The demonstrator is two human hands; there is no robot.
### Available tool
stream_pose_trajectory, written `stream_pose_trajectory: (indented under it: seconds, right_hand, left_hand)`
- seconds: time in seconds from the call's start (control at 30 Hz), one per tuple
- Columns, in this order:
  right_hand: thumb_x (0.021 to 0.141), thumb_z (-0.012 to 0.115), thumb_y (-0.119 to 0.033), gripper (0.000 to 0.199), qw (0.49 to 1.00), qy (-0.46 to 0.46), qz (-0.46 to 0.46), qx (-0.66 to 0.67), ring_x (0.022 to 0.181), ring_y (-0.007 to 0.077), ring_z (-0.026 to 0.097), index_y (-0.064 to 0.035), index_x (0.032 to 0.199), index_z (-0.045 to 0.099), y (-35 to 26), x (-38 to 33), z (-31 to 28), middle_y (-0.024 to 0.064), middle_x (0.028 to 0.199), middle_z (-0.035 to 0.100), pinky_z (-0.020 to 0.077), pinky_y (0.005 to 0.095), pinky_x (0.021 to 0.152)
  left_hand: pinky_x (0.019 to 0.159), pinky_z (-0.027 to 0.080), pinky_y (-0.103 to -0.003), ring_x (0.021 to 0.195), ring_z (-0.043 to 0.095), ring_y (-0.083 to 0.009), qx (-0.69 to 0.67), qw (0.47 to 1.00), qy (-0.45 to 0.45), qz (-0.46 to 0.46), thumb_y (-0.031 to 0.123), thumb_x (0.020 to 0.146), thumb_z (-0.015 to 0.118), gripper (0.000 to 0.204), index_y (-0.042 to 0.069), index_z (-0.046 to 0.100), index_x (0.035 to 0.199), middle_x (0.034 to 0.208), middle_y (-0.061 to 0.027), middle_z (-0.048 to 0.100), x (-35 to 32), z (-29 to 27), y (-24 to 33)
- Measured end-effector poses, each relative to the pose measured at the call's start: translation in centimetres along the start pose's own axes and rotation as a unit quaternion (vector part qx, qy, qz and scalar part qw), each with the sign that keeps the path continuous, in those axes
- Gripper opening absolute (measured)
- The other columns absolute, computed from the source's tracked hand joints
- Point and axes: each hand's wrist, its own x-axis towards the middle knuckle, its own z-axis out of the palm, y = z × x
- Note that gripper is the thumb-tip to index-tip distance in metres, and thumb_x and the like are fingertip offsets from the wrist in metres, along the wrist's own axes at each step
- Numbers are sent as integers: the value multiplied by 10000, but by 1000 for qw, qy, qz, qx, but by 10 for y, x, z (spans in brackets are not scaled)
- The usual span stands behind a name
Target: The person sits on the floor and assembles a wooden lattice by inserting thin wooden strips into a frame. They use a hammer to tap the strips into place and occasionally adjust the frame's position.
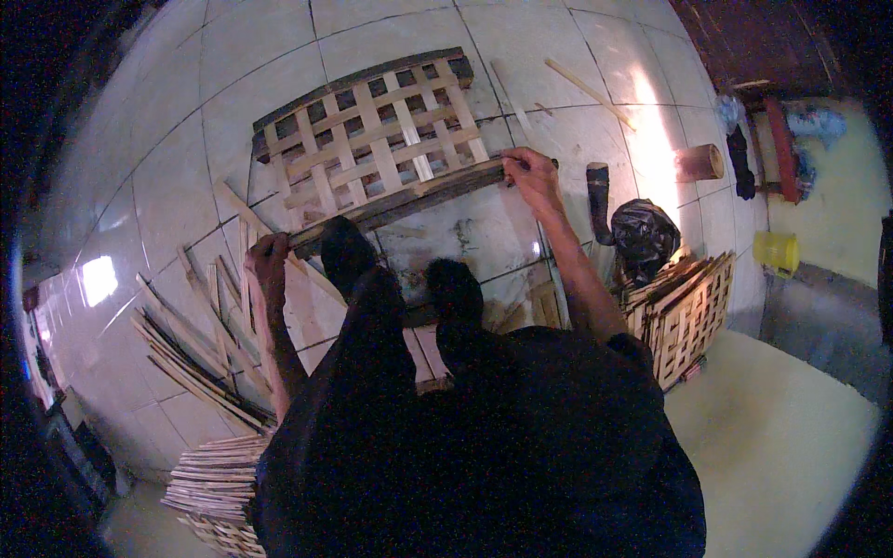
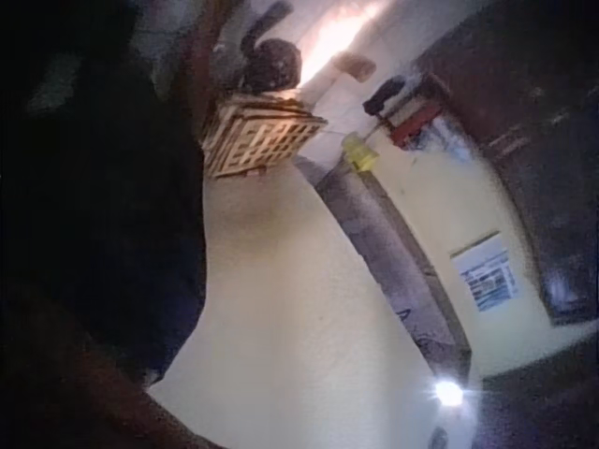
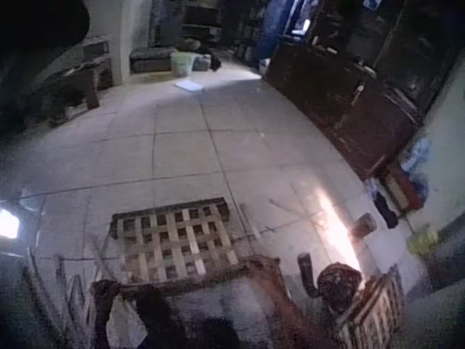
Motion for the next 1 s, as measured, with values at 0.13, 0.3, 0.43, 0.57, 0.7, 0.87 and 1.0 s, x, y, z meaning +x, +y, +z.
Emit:
stream_pose_trajectory:
  seconds: [0.13, 0.3, 0.43, 0.57, 0.7, 0.87, 1.0]
  right_hand:
    - [861, 643, -136, 207, 998, 24, -52, -13, 653, 88, 592, -17, 1029, 669, 24, 4, 7, 35, 777, 655, 493, 240, 610]
    - [870, 635, -142, 213, 1000, -9, -1, 8, 646, 86, 587, -19, 1042, 666, -7, -4, 6, 32, 765, 651, 487, 232, 601]
    - [868, 637, -138, 210, 1000, -4, 4, 17, 640, 87, 581, -19, 1038, 666, -4, -2, 7, 33, 755, 647, 479, 230, 594]
    - [866, 637, -134, 204, 1000, 5, 3, 13, 634, 88, 577, -18, 1032, 666, 5, -1, 6, 33, 752, 645, 474, 232, 592]
    - [863, 638, -124, 202, 1000, 11, -12, -19, 635, 89, 581, -19, 1033, 666, 0, -1, 9, 32, 753, 649, 476, 236, 593]
    - [862, 638, -149, 213, 999, 24, -23, -5, 648, 91, 595, -33, 1037, 670, 9, 3, 11, 32, 757, 654, 484, 248, 602]
    - [855, 640, -166, 229, 998, 35, -44, -30, 658, 94, 606, -37, 1042, 669, -2, -1, 14, 42, 770, 663, 490, 247, 618]
  left_hand:
    - [639, 451, -306, 692, 574, -164, -27, 999, 5, 37, 251, 862, 597, 299, -18, 685, 959, 759, -95, 643, 19, 8, -46]
    - [636, 450, -292, 689, 571, -150, -38, 999, 2, 15, 243, 867, 588, 288, -5, 691, 971, 767, -90, 649, 17, 2, -56]
    - [645, 453, -300, 690, 572, -154, -52, 998, 8, 44, 251, 863, 585, 304, -9, 688, 980, 754, -91, 644, 23, 7, -68]
    - [654, 455, -309, 691, 574, -162, -9, 1000, 10, 23, 252, 862, 582, 308, -16, 683, 975, 743, -94, 639, 13, 10, -32]
    - [655, 452, -307, 690, 573, -168, -36, 998, 27, 42, 251, 866, 579, 308, -24, 679, 963, 732, -93, 631, 19, 11, -53]
    - [689, 470, -310, 728, 593, -175, -57, 996, 28, 62, 268, 860, 610, 331, -26, 667, 1001, 789, -113, 657, 28, 17, -87]
    - [718, 483, -316, 784, 614, -184, -86, 993, 52, 64, 256, 866, 623, 338, -18, 649, 1062, 896, -135, 674, 41, 10, -107]
